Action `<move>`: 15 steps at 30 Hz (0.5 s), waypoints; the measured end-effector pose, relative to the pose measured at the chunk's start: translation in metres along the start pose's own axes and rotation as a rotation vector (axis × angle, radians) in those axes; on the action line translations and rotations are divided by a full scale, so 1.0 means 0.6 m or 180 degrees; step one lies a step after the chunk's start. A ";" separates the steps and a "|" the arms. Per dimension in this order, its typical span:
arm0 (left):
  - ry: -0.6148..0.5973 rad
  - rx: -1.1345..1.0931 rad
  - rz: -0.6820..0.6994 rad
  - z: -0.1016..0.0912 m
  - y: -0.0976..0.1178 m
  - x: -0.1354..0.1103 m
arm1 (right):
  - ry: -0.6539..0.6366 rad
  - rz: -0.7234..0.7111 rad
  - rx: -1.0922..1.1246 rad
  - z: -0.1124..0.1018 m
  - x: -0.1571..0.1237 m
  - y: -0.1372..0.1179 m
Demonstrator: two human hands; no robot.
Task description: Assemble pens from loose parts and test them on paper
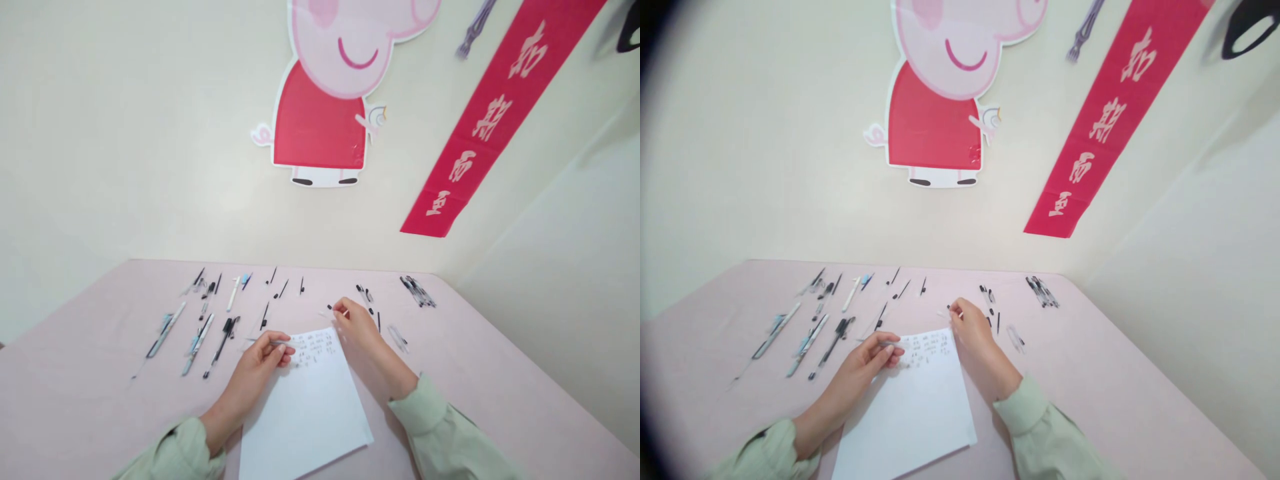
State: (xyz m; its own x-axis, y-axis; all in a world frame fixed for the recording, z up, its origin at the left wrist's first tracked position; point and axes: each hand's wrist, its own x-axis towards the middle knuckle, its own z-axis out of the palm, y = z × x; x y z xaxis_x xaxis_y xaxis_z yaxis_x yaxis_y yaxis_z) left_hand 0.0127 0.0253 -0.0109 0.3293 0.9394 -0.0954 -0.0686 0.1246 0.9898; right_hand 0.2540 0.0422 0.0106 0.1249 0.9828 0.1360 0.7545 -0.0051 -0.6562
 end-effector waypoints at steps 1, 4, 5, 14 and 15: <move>0.0053 -0.0064 -0.0015 0.000 0.002 0.000 | 0.0106 0.0043 -0.0337 0.002 0.015 0.004; 0.0164 -0.0170 -0.0052 0.002 0.006 -0.002 | 0.0167 0.0224 -0.0778 0.019 0.043 0.011; 0.0189 -0.0197 -0.0039 0.003 0.007 -0.002 | 0.0159 0.0260 -0.0802 0.026 0.047 0.014; 0.0230 -0.0263 -0.0086 0.002 0.001 0.006 | 0.0207 0.0195 -0.0846 0.043 0.053 0.026; 0.0248 -0.0270 -0.0095 0.001 -0.001 0.008 | 0.0217 0.0197 -0.0841 0.040 0.052 0.023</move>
State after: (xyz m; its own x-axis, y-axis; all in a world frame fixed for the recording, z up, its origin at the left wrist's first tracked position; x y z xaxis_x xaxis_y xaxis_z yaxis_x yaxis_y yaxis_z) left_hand 0.0151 0.0295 -0.0118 0.2584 0.9564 -0.1358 -0.1403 0.1762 0.9743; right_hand 0.2527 0.0774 -0.0120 0.2124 0.9644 0.1573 0.8848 -0.1216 -0.4498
